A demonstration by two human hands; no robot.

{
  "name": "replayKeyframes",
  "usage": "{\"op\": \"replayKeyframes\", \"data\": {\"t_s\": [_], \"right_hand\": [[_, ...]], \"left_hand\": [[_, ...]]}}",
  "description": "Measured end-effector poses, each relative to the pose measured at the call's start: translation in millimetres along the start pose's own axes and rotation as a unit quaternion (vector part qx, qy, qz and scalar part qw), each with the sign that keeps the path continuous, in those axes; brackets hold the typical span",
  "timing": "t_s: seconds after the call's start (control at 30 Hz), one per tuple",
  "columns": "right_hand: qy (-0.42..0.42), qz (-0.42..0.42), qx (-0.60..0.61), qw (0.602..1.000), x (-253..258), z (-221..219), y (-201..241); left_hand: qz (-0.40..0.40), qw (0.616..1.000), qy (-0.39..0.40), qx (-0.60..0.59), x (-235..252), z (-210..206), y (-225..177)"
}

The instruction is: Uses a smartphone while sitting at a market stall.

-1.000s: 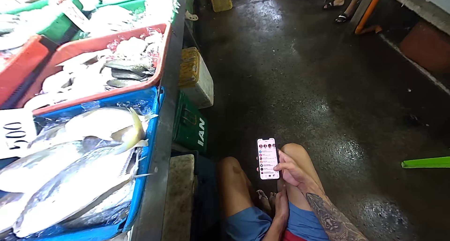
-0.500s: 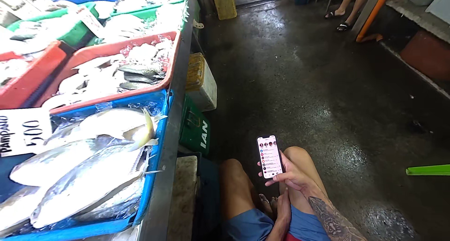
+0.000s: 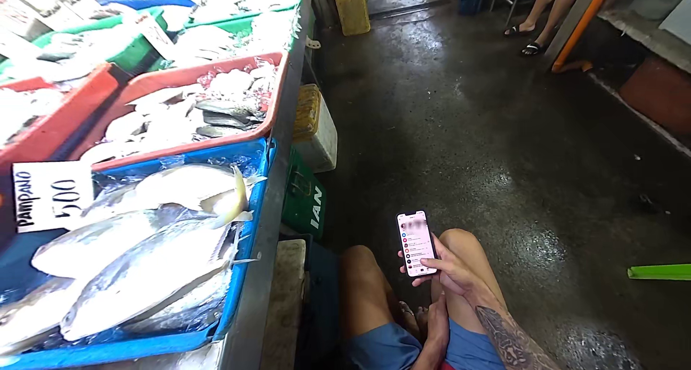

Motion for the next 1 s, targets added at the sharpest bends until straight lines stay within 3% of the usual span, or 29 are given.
{"op": "replayKeyframes", "data": {"t_s": [1.0], "right_hand": [[-0.072, 0.073, -0.055, 0.993, -1.4, 1.6, 2.7]], "left_hand": [[0.012, 1.0, 0.001, -0.006, -0.2, -1.3, 1.9]]}}
Point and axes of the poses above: each hand's wrist, its own x-axis towards the middle knuckle, its own z-axis out of the back of the hand, y = z × x, the point moved 3 cm from there along x, towards the middle knuckle, and after that the axes turned 8 degrees about -y, right-handed, at the moved point
